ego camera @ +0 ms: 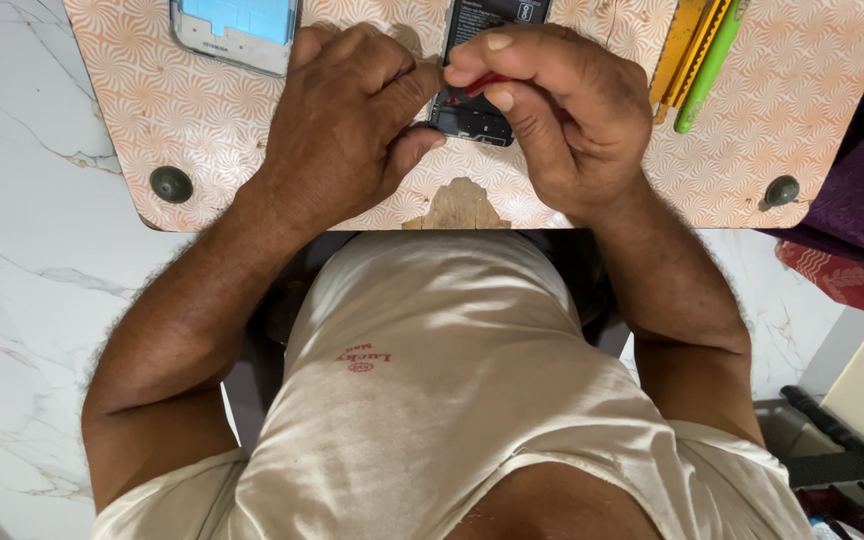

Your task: The person uses a red screwdriver to remove screws from the bottom of a disassembled smartphone. They carefully unscrew multiple fasteners around the charging port area and then lift out a small metal bracket or plate from the device's interior.

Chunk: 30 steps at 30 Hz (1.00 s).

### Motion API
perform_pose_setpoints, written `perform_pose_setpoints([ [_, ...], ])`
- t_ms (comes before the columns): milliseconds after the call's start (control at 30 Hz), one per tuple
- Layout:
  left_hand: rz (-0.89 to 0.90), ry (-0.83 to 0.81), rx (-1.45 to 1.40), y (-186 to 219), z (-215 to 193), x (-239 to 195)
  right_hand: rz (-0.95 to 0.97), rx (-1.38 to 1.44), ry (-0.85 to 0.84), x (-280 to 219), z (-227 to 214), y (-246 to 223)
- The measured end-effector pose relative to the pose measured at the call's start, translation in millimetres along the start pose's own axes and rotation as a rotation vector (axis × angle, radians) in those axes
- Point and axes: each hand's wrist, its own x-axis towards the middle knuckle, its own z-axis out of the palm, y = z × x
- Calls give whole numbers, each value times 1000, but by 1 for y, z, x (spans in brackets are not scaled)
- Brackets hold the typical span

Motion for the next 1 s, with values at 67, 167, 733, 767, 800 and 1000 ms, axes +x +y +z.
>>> perform_pose_setpoints([
  [67, 6, -1, 8, 0, 0, 1, 10, 23, 9, -2, 0, 1],
  [167, 9, 3, 15, 0, -1, 0, 19, 76, 31, -5, 1, 4],
  [733, 13, 39, -60, 0, -3, 7, 140, 231, 261, -26, -3, 3],
  [767, -1, 26, -53, 3, -2, 8, 177, 255, 291, -30, -3, 2],
  [800, -22, 7, -34, 5, -2, 10, 221, 290, 310, -32, -4, 1],
  [1000, -92, 1, 20, 13, 3, 18, 409, 479, 397, -34, -6, 10],
])
